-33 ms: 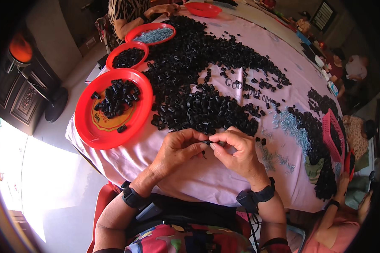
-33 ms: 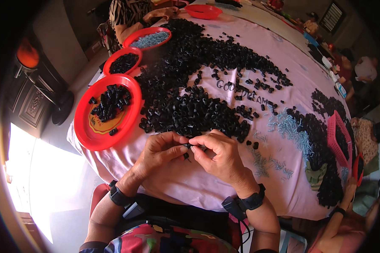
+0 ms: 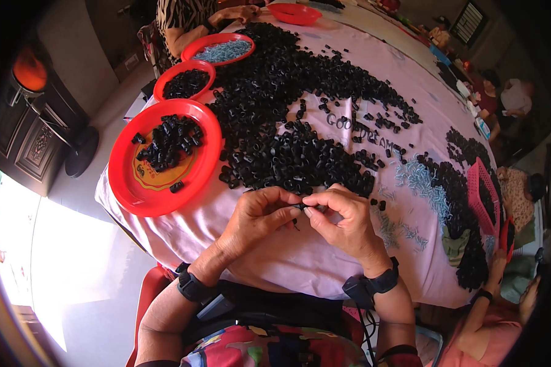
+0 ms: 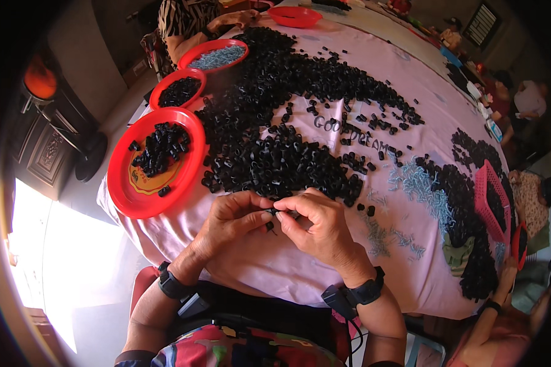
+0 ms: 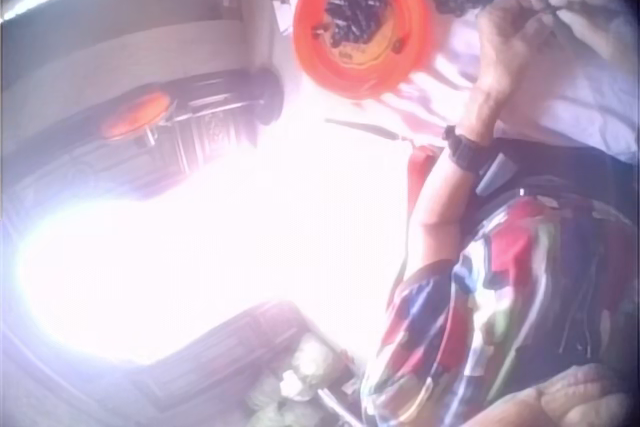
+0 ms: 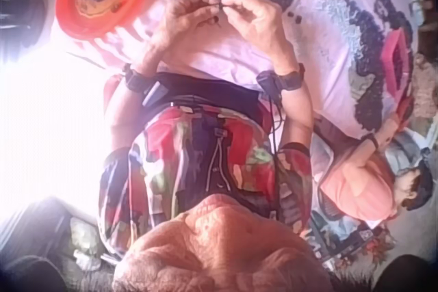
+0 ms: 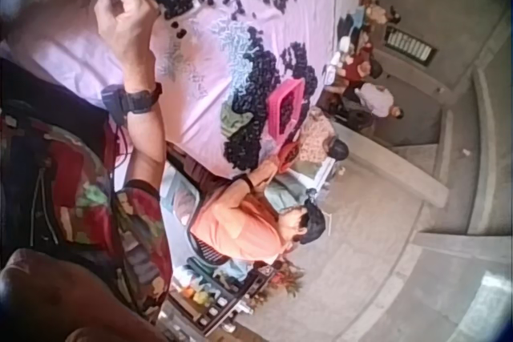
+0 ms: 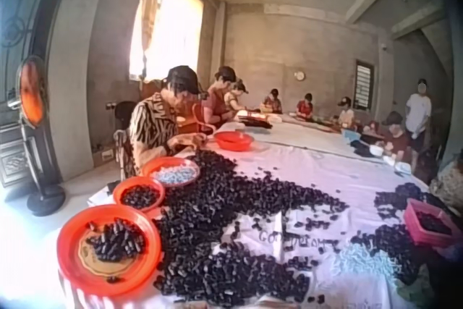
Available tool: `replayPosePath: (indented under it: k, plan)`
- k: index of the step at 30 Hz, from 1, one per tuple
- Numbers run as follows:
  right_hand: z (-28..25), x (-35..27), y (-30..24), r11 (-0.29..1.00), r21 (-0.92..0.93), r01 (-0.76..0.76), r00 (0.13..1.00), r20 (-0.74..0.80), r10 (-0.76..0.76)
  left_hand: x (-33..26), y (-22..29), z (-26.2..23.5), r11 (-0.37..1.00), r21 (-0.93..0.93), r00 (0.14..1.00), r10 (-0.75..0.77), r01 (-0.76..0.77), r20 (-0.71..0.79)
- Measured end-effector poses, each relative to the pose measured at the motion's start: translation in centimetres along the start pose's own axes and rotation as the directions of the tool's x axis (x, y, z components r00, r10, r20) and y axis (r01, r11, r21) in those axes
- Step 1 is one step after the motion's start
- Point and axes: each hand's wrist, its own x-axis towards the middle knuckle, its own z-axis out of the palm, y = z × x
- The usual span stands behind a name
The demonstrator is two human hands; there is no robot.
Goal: Manually assembling or connecting small black plastic shoe components at a large table with other workers.
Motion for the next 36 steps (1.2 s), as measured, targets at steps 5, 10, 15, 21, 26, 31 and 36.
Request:
replayPosePath:
  k: [5, 10, 15, 21, 26, 31, 36]
  plan:
    - [0.3, 0.0, 0.7, 0.999, 0.003, 0.05, 0.998, -0.031, -0.05, -0.1, -0.1, 0.2, 1.0, 0.001, 1.0, 0.024, -0.024, -0.014]
    - [0.4, 0.0, 0.8, 0.996, -0.015, 0.084, 0.995, -0.048, -0.085, -0.1, -0.2, 0.4, 0.998, 0.061, 0.999, 0.021, -0.018, -0.042]
    - [0.5, 0.0, 0.9, 0.981, -0.086, 0.174, 0.983, -0.042, -0.178, -0.2, -0.1, 0.6, 0.99, 0.143, 0.998, 0.014, -0.006, -0.055]
    - [0.2, -0.2, 0.3, 1.0, 0.005, 0.012, 1.0, -0.005, -0.012, -0.4, -0.2, 1.0, 0.97, 0.238, 0.994, 0.065, -0.043, -0.088]
    - [0.0, -0.2, 0.3, 0.991, 0.072, -0.115, 0.993, 0.014, 0.115, -0.4, -0.4, 1.6, 0.945, 0.32, 0.985, 0.117, -0.072, -0.124]
    - [0.3, -0.1, 0.4, 0.982, 0.108, -0.156, 0.988, 0.002, 0.157, 0.1, -0.7, 1.6, 0.964, 0.264, 0.989, 0.064, -0.027, -0.133]
    - [0.6, 0.0, 1.2, 0.979, -0.127, 0.158, 0.985, -0.051, -0.165, 0.7, -0.5, 1.5, 0.997, -0.008, 0.987, -0.079, 0.078, -0.139]
